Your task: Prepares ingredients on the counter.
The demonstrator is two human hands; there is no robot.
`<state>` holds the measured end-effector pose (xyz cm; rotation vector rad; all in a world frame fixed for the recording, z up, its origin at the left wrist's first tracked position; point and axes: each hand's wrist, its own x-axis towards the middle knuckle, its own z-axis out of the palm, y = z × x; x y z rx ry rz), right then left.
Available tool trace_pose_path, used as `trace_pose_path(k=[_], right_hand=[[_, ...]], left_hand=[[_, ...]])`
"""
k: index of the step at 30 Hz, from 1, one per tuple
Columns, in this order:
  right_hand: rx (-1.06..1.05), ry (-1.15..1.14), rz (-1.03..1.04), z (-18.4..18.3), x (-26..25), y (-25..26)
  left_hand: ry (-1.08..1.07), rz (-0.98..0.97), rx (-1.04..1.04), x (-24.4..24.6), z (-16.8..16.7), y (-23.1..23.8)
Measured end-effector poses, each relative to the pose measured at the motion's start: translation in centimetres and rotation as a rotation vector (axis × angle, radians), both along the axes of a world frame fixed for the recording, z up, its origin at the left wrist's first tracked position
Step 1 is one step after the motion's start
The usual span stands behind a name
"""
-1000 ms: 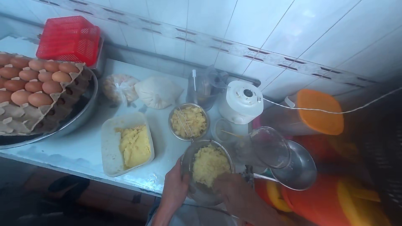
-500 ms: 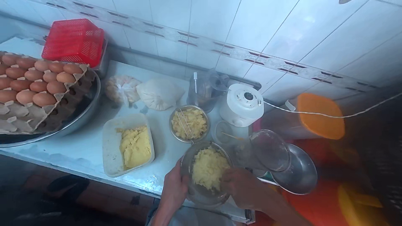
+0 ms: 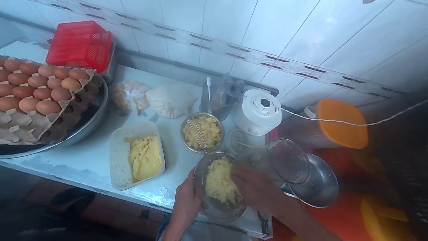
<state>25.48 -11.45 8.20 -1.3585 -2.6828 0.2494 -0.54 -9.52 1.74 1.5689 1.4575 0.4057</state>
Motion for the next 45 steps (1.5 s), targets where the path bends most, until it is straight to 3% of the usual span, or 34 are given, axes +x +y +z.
trace_pose_path(k=[4, 7, 13, 17, 25, 30, 36, 41, 45], right_hand=[[-0.186, -0.091, -0.233, -2.7, -2.9, 1.0], [-0.174, -0.114, -0.415, -4.2, -4.6, 0.5], [-0.181, -0.22, -0.789, -4.1, -7.4, -1.2], [-0.348, -0.188, -0.923, -2.4, -8.2, -0.7], [-0.179, 0.06, -0.826, -2.1, -6.3, -2.8], [-0.475, 0.107, -0.841, -1.4, -6.2, -2.7], [-0.413, -0.058, -0.757, 0.4, -6.5, -1.2], [-0.397, -0.056, -0.458, -2.3, -6.7, 0.2], [-0.387, -0.092, -0.403, -1.6, -6.1, 0.4]], left_hand=[[0.001, -0.004, 0.05, 0.1, -0.2, -0.2], [-0.01, 0.008, 0.06, 0.1, -0.4, -0.5], [-0.041, 0.037, 0.056, 0.4, -0.4, -0.7], [-0.034, 0.039, 0.055, 0.4, -0.4, -0.7], [-0.019, -0.014, 0.041, 0.0, -0.4, 0.1], [-0.025, -0.008, 0.042, 0.1, -0.3, 0.0], [-0.028, -0.021, 0.004, -0.3, 0.0, 0.2], [-0.037, -0.028, -0.024, -0.2, 0.3, 0.4], [-0.062, -0.04, -0.038, -0.4, 0.7, 0.5]])
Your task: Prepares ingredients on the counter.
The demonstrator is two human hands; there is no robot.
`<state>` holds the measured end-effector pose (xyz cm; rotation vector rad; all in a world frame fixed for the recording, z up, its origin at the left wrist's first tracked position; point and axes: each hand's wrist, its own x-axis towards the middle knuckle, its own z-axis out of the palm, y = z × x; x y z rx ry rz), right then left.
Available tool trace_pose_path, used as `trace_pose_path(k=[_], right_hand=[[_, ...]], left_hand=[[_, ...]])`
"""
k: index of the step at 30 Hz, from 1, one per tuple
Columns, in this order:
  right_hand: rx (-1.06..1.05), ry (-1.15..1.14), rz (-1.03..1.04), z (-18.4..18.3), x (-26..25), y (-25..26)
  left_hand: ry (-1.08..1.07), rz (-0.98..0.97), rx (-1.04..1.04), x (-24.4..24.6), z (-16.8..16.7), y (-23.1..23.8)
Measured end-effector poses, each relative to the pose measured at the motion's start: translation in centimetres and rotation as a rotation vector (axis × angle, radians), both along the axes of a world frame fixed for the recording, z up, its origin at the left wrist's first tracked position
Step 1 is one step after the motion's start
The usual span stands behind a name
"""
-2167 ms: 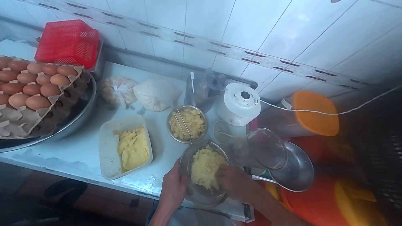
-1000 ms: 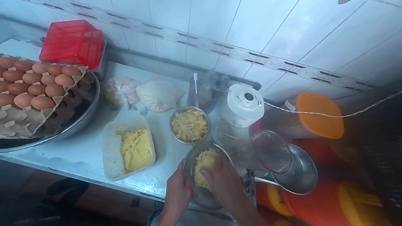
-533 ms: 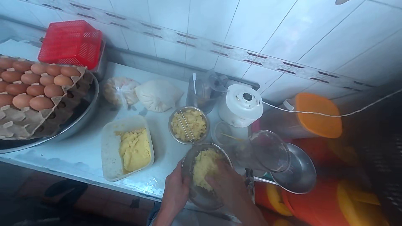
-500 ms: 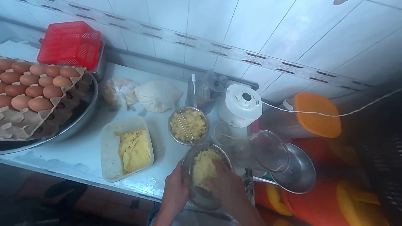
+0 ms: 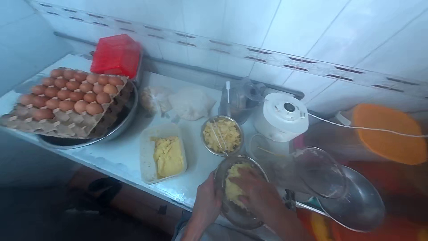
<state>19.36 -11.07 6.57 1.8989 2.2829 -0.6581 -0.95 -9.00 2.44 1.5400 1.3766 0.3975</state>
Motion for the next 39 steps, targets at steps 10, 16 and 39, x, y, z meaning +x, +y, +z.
trace_pose_path(k=[10, 16, 39], right_hand=[[0.016, -0.032, 0.054, -0.5, 0.8, -1.5], [0.065, -0.022, 0.023, 0.6, 1.4, -2.9], [0.385, 0.236, 0.258, -1.9, -0.1, 1.4]], left_hand=[[-0.071, 0.01, -0.092, 0.0, -0.5, -0.4], [-0.103, 0.026, -0.101, -0.7, -0.2, -1.0], [-0.19, 0.053, -0.228, -0.5, -0.4, -2.2]])
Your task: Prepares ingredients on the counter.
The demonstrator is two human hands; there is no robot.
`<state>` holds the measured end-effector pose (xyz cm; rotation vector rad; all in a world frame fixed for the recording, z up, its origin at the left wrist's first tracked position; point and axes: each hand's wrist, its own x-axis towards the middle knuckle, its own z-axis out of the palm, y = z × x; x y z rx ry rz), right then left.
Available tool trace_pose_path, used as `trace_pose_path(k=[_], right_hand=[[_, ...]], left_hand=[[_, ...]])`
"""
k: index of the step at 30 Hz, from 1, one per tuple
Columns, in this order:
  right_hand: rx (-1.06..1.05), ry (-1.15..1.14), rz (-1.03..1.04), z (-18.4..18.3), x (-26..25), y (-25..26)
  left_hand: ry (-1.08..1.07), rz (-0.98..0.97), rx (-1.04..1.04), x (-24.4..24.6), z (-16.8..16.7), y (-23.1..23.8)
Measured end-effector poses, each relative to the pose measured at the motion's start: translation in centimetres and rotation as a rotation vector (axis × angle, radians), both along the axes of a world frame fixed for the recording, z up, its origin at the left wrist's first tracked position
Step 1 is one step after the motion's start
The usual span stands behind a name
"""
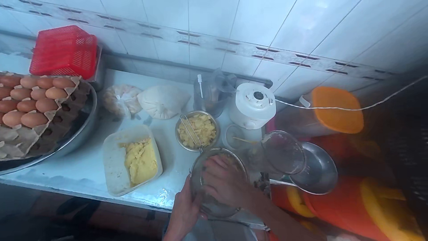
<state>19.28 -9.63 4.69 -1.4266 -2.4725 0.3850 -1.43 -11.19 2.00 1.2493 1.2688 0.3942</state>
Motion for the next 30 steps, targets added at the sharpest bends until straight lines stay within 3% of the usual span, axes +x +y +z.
trace_pose_path(k=[5, 14, 18, 22, 30], right_hand=[[-0.027, -0.178, 0.149, -2.1, 0.2, 1.1], [0.0, -0.133, 0.245, -3.0, 2.8, -0.2], [0.105, -0.103, 0.099, -2.2, 2.7, -0.4], [0.056, -0.164, -0.084, -3.9, 2.4, -0.1], [0.005, -0.153, -0.104, -4.6, 1.9, -0.3]], left_hand=[[-0.043, 0.016, -0.037, 0.1, 0.4, 0.3], [-0.029, 0.02, -0.06, 0.2, 0.2, 0.1], [-0.038, 0.023, -0.074, 0.2, 0.3, 0.0], [-0.024, 0.03, -0.072, 0.4, 0.4, 0.1], [0.008, 0.017, -0.066, 0.4, 0.4, 0.2]])
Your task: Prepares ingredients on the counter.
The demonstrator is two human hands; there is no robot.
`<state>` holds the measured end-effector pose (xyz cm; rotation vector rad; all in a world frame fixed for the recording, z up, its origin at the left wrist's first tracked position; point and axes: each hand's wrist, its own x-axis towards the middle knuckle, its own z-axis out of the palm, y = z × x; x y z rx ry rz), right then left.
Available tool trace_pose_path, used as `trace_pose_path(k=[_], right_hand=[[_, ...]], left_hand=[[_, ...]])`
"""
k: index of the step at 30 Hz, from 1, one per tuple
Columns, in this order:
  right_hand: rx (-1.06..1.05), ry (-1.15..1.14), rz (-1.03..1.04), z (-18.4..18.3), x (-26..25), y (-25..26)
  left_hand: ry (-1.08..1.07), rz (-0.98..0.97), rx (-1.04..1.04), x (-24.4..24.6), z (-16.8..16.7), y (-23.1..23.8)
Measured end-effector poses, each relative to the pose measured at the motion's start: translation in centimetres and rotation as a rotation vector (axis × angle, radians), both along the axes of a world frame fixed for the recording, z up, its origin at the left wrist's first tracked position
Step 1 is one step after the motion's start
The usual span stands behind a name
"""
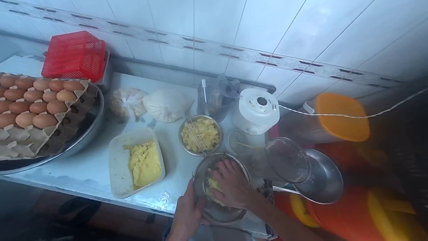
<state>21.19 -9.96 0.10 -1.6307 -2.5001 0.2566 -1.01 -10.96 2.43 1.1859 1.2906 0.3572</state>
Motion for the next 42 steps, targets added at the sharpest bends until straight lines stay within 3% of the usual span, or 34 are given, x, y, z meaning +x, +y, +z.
trace_pose_path(k=[42], right_hand=[[-0.041, -0.024, -0.052, -0.39, -0.58, 0.11]], left_hand=[[0.003, 0.002, -0.019, 0.03, 0.03, 0.06]])
